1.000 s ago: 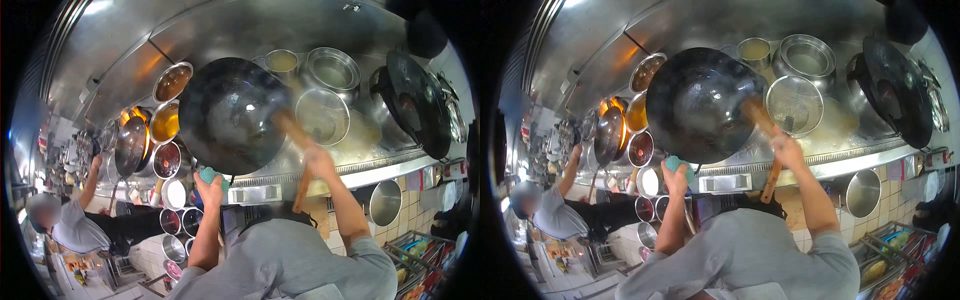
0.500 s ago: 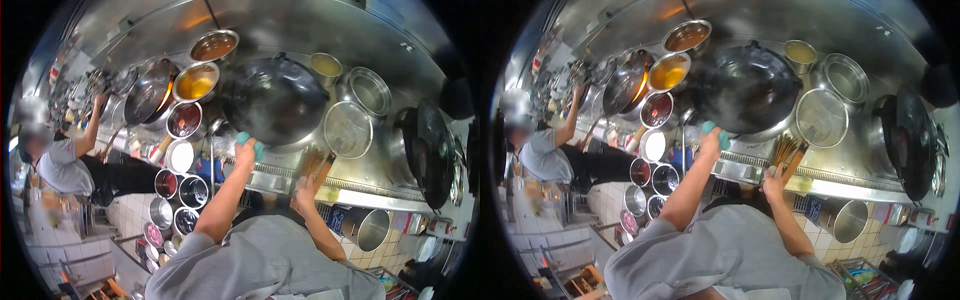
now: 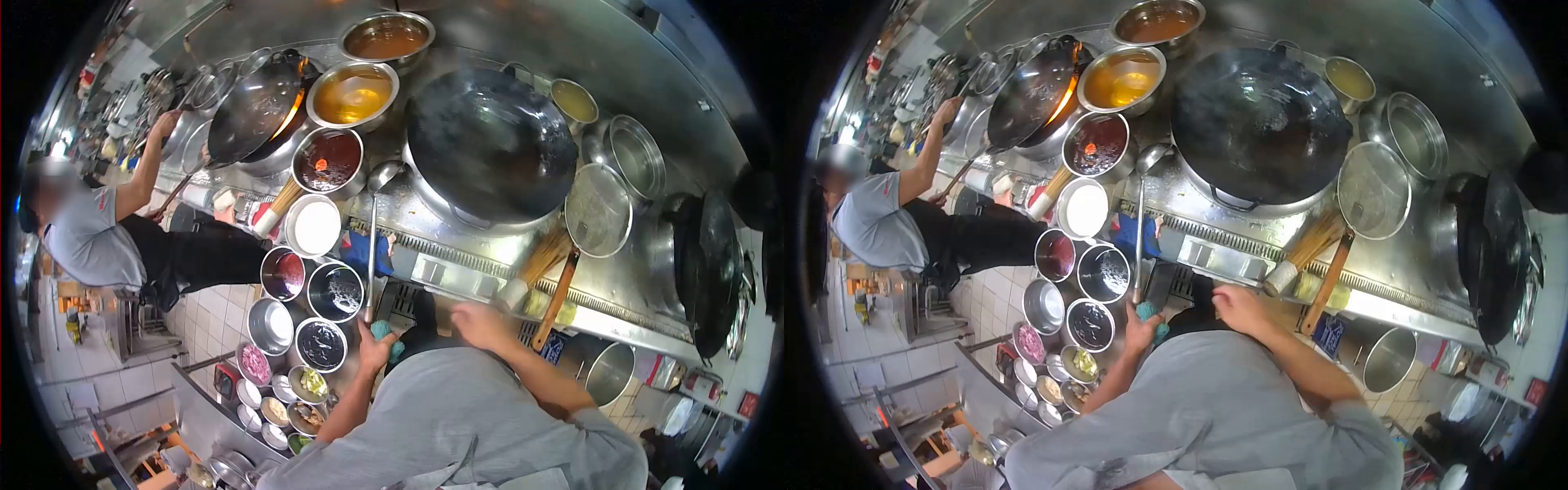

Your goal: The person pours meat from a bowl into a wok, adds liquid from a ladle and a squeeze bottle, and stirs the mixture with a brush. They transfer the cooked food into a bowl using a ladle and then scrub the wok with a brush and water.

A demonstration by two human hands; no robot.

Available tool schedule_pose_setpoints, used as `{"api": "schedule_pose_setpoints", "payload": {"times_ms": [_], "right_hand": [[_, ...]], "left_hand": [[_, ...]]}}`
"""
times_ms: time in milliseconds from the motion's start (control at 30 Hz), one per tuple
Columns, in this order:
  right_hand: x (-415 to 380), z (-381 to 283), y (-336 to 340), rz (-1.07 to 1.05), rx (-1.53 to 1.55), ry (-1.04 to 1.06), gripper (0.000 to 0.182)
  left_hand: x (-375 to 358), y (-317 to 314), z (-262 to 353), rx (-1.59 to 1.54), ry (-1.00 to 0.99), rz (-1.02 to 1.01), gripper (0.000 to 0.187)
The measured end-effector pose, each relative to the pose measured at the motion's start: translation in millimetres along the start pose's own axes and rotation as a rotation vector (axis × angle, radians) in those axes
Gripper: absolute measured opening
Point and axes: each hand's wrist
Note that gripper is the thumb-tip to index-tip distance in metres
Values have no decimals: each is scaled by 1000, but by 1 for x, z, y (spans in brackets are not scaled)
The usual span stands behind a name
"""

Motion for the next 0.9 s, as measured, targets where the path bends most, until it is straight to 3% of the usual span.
{"api": "schedule_pose_setpoints", "payload": {"times_ms": [33,100,167,233,267,300,400,433,533,567,700,767,800,900], "right_hand": [[14,-16,-7,-86,57,-8,29],[53,26,-70,-445,99,20,35],[91,21,-111,-551,192,-13,46],[117,-7,-134,-487,245,-131,56],[123,-30,-128,-391,399,-208,58],[125,-51,-121,-293,554,-283,60],[139,-35,-141,19,478,-391,59],[142,-22,-140,214,321,-280,50],[129,-41,-34,117,247,-228,38],[113,-35,-8,94,158,-115,37],[19,-84,125,-160,332,-196,36],[-36,-98,162,-235,353,-187,42],[-58,-97,176,-279,462,-156,49],[-108,-100,213,-142,877,-129,52]], "left_hand": [[7,-1,-12,24,19,24,112],[10,-2,-13,-52,71,17,106],[11,1,-13,-130,92,-107,99],[9,7,-18,-214,90,-353,89],[-31,24,25,-266,97,-529,85],[-52,34,43,-306,72,-544,85],[-97,58,90,-395,-27,-633,84],[-111,70,109,-404,-73,-696,85],[-100,82,126,-421,-108,-903,86],[-92,77,128,-467,-95,-942,87],[-51,37,143,-537,-87,-835,80],[-33,10,164,-624,-13,-828,64],[-29,-4,187,-641,28,-817,64],[-12,-35,242,-583,58,-786,72]]}}
Point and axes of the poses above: each hand's wrist, its own x-axis towards the middle knuckle, its own y-axis out of the back of the hand, z = x × y, and after that the axes turned 14 degrees about y, right-handed
